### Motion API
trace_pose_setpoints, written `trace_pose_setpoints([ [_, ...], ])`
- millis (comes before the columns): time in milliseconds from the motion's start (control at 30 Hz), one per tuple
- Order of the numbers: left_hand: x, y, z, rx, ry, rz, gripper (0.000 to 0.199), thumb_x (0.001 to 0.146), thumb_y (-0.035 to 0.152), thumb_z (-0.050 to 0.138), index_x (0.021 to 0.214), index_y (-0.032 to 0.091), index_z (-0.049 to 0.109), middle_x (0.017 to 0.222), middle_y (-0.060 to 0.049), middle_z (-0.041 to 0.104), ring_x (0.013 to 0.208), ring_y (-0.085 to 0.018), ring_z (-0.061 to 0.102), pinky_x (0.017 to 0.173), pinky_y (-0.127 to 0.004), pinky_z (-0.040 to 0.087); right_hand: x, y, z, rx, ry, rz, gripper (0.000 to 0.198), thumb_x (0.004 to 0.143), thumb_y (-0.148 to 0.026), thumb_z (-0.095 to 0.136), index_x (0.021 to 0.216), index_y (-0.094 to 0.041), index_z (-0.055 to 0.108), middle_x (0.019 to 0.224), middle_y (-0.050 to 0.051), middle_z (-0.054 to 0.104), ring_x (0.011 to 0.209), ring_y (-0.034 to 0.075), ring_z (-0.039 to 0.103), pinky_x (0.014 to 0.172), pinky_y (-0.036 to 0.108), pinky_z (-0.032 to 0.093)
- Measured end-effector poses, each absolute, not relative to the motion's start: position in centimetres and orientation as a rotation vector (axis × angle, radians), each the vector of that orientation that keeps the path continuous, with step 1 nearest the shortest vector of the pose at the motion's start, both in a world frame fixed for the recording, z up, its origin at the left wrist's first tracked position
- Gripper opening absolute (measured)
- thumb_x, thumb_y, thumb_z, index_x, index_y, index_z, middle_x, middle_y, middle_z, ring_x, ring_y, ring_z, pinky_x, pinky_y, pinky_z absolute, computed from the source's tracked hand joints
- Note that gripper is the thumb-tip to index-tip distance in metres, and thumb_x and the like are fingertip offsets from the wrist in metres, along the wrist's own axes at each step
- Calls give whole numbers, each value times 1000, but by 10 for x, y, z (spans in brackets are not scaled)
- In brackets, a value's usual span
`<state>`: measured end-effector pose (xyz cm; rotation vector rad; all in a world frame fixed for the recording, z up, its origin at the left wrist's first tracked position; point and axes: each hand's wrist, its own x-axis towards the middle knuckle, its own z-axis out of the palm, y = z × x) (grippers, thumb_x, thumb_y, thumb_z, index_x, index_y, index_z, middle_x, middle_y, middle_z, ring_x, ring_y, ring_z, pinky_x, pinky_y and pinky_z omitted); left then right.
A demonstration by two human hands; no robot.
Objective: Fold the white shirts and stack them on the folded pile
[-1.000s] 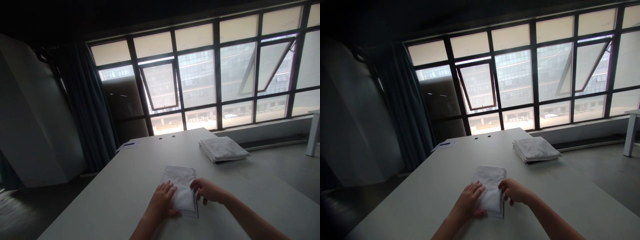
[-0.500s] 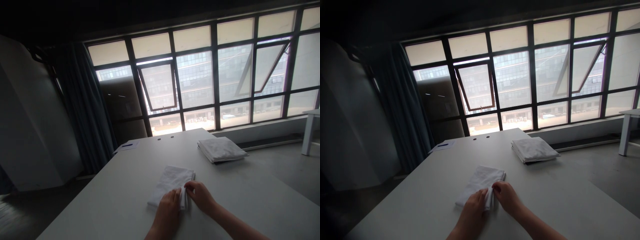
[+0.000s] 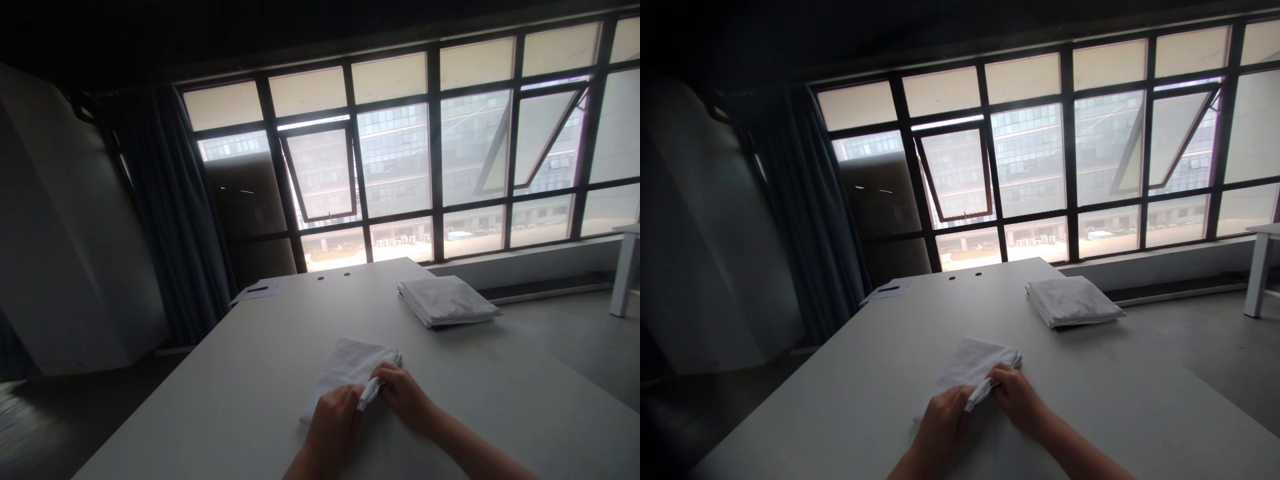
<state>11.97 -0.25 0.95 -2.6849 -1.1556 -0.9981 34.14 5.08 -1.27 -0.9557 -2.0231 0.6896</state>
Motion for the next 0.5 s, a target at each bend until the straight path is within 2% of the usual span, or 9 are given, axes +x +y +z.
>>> trace_pose_setpoints([
  [133, 110, -1, 8, -2640, -1123, -1154, 31, 105, 37, 33, 118, 24, 58, 98, -8, 72, 88, -22, 69, 76, -33, 55, 360, 48, 33, -962, -2149, 570, 17, 84, -14, 50, 82, -20, 66, 92, 4, 67, 85, 17, 60, 79, 27, 45],
  [233, 104, 6, 1, -2531, -1262, -1272, 28, 107, 32, 31, 109, 23, 58, 89, -5, 70, 81, -19, 69, 74, -30, 53, 385, 40, 80, -1030, -2244, 458, 15, 87, -16, 51, 77, -19, 61, 89, 3, 65, 79, 16, 57, 75, 26, 42],
  [333, 104, 12, -5, -2538, -1474, -1211, 27, 107, 31, 34, 106, 24, 60, 83, -2, 69, 76, -17, 68, 72, -27, 54, 418, 23, 127, -1127, -2293, 395, 17, 91, -21, 53, 77, -20, 61, 87, 2, 65, 76, 15, 58, 75, 26, 42],
  [400, 106, 14, -7, -2594, -1547, -1125, 25, 105, 31, 38, 104, 24, 62, 86, -2, 70, 80, -17, 69, 77, -28, 56, 444, 9, 151, -1229, -2317, 366, 19, 93, -24, 53, 76, -20, 61, 87, 2, 66, 75, 15, 58, 72, 26, 41],
  [500, 111, 14, -9, -2705, -1589, -914, 21, 98, 32, 50, 111, 26, 66, 108, -5, 73, 101, -21, 69, 95, -35, 56, 482, -3, 170, -1428, -2325, 350, 23, 92, -32, 58, 73, -21, 62, 83, 3, 68, 73, 17, 61, 66, 26, 40],
])
